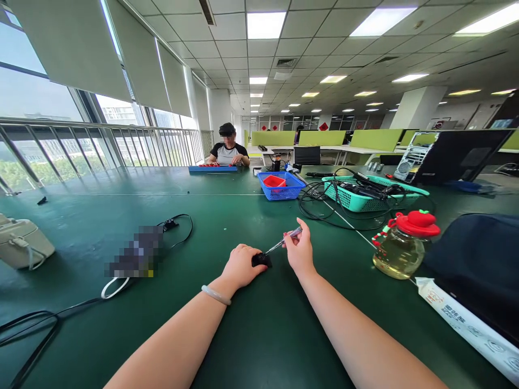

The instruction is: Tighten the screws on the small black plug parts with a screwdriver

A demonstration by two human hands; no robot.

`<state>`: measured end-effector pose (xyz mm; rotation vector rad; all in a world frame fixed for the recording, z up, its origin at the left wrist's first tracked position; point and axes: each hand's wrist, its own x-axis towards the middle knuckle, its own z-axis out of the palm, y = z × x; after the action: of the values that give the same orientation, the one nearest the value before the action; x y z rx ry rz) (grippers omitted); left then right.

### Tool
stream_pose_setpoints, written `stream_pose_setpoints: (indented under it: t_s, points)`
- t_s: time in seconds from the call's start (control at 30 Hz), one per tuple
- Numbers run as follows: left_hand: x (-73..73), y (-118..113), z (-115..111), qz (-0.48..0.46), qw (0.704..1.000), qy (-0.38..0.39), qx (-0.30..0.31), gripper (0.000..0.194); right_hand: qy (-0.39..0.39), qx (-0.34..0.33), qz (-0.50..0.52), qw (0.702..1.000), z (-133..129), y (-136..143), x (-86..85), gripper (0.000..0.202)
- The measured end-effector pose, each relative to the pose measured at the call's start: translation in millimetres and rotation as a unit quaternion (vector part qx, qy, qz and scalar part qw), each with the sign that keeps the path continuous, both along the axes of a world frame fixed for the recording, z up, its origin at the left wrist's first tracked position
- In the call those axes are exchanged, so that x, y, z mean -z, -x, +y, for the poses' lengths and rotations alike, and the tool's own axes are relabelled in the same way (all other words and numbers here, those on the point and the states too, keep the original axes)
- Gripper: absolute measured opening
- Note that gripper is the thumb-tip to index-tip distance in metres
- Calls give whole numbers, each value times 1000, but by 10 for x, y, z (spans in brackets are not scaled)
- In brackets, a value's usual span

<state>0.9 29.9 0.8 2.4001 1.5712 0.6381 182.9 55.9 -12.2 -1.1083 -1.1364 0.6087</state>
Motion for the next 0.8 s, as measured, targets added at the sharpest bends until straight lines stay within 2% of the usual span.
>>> stream_pose_setpoints:
  t_s: [0.23,0.47,0.6,0.8]
  points:
    - [-26,-10,-16,0,1000,9,10,33,-47,73,-34,996,-72,-7,-78,58]
    - [5,6,3,1,1000,9,-1,44,-119,11,-142,983,-183,70,-91,49]
    - [10,17,8,0,1000,-1,7,43,-173,-32,-252,952,-243,133,-99,42]
    - [3,20,-7,11,999,-28,26,28,-242,-76,-358,899,-319,203,-152,46]
